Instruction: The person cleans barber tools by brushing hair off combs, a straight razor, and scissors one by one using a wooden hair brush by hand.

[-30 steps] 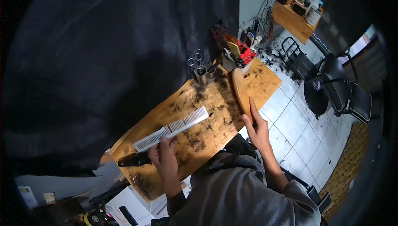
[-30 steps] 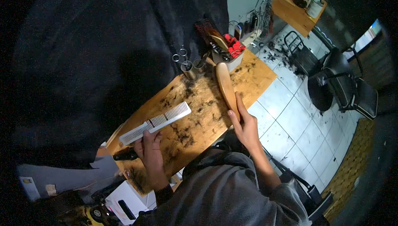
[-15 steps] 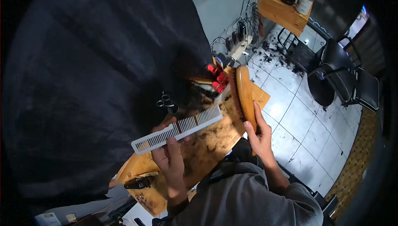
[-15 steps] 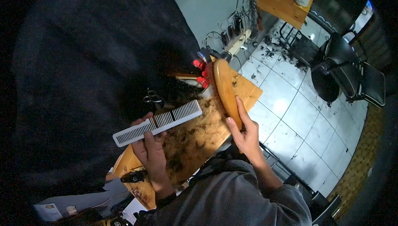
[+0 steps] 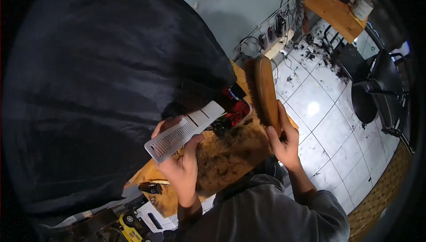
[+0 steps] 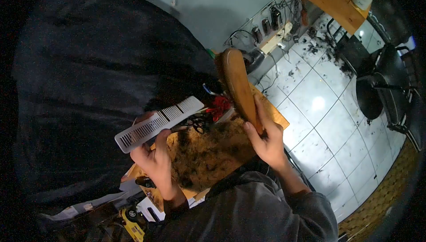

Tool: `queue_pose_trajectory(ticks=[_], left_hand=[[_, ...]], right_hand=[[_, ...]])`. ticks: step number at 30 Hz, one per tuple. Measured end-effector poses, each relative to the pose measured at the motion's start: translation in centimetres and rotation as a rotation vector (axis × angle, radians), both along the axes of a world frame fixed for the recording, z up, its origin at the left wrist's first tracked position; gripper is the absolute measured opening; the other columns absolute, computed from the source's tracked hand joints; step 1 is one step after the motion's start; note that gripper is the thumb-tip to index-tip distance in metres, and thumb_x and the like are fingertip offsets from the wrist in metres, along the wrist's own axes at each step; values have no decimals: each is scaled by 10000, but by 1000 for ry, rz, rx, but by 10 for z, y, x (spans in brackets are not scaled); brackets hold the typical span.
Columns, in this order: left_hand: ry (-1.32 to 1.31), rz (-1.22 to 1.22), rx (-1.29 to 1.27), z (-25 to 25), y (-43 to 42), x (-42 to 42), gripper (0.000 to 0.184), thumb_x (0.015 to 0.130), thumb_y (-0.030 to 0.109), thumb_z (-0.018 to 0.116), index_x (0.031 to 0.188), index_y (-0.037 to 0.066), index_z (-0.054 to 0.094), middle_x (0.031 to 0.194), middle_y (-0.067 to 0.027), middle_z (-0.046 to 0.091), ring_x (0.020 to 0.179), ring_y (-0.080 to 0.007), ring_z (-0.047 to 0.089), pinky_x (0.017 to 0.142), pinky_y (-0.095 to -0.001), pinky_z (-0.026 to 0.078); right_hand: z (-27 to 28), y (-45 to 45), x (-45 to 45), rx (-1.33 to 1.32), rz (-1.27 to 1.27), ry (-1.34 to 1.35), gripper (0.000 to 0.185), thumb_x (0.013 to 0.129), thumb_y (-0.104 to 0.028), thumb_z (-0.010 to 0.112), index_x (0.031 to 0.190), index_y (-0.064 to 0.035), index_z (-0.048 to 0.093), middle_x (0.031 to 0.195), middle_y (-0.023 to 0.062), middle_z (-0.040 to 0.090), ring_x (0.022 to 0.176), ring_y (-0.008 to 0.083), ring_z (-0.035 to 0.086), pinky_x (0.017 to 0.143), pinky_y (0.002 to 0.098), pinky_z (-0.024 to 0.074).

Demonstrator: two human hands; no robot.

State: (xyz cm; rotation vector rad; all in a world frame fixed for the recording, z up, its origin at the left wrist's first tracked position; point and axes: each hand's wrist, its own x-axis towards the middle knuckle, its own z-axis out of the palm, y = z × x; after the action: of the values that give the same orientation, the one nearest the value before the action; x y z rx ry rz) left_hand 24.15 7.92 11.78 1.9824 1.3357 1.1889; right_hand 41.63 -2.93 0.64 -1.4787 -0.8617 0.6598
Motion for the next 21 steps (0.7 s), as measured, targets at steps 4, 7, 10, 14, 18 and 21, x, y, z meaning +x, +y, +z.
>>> queue_pose_trajectory(ticks=[4, 7, 10, 14, 18, 21], left_hand=[[251, -49, 132, 1, 11, 10, 334, 773, -48, 684, 1096, -35, 602, 1068, -127, 653, 892, -182, 635, 810, -276, 487], [309, -47, 114, 5, 14, 21, 400, 750, -19, 710, 1134, -24, 599, 1134, -137, 632, 997, -187, 600, 877, -292, 456], [288, -9, 87, 10, 17, 27, 488, 731, -5, 725, 1195, -22, 573, 1190, -145, 609, 1073, -202, 569, 926, -310, 431], [281, 34, 42, 8, 18, 25, 595, 728, 1, 728, 1285, -16, 520, 1245, -160, 585, 1117, -216, 555, 936, -317, 425], [338, 40, 113, 9, 17, 26, 444, 771, 19, 720, 1183, -15, 560, 1171, -141, 588, 1041, -190, 558, 888, -286, 429], [270, 81, 97, 5, 9, 23, 299, 795, 48, 720, 1060, -18, 599, 1085, -130, 584, 977, -206, 560, 864, -294, 426]], right_hand=[[-6, 5, 13, -81, 43, 60, 592, 880, -33, 598, 1411, 53, 351, 1129, 198, 645, 1030, 201, 621, 911, 298, 442], [-17, 12, 18, -7, 16, 5, 590, 881, -23, 598, 1411, 55, 350, 1182, 201, 624, 1044, 193, 605, 919, 285, 427], [-10, 15, 25, 1, 24, 66, 594, 878, -12, 602, 1412, 56, 349, 1199, 205, 616, 1038, 177, 596, 917, 277, 420], [-9, 21, 32, 4, 36, 108, 604, 872, 8, 603, 1416, 53, 345, 1205, 208, 614, 1047, 162, 588, 920, 278, 418], [-12, 26, 34, 46, 37, 54, 607, 870, 15, 603, 1417, 55, 343, 1204, 205, 612, 1041, 160, 588, 912, 274, 424], [-15, 26, 34, 13, 62, 20, 612, 866, 15, 608, 1416, 58, 343, 1211, 198, 609, 1039, 158, 587, 903, 272, 430]])
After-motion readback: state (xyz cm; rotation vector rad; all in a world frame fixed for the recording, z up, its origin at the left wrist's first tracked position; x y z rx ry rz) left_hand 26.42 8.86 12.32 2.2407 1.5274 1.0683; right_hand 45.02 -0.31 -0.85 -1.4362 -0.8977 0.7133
